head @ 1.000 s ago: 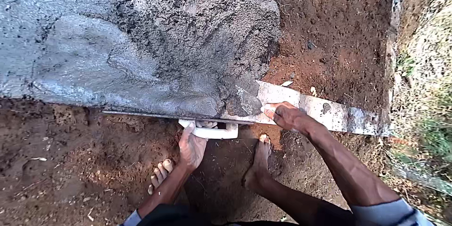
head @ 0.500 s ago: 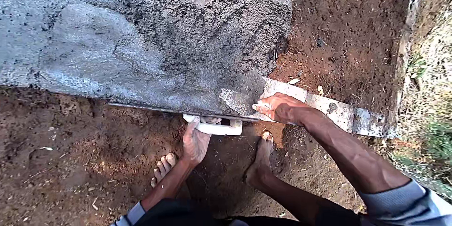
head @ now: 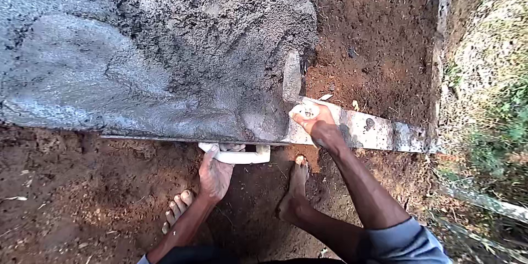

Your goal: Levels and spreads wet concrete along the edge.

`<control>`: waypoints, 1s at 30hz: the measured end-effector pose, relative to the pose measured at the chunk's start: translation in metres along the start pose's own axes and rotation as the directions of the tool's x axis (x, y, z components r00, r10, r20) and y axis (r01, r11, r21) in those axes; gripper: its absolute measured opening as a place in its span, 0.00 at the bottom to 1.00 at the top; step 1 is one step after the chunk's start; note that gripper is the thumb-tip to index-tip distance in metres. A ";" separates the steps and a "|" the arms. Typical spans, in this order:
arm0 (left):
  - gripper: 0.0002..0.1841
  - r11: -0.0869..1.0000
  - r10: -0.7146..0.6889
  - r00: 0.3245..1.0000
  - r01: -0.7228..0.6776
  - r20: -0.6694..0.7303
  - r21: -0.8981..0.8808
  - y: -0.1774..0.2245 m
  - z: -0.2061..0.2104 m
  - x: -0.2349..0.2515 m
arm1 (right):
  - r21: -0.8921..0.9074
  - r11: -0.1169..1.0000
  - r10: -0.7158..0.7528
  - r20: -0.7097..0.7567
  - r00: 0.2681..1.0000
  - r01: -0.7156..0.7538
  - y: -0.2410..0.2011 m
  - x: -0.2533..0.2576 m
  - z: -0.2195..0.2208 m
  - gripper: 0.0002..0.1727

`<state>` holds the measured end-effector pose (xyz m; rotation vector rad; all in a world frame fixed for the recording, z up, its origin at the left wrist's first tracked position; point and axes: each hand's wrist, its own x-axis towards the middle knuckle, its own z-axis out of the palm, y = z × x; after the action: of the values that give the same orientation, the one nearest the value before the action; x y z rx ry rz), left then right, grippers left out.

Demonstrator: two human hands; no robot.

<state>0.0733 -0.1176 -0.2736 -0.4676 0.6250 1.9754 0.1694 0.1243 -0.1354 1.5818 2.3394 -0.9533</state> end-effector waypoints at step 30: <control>0.19 1.000 0.006 1.000 -0.006 0.002 -0.002 0.000 0.000 0.002 | -0.640 0.537 -0.038 0.632 0.774 0.549 -0.091 -0.002 0.015 0.25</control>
<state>0.0723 -0.1163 -0.2740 -0.4656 0.6243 1.9822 0.0872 0.0921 -0.1088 0.4235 2.1113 -0.1951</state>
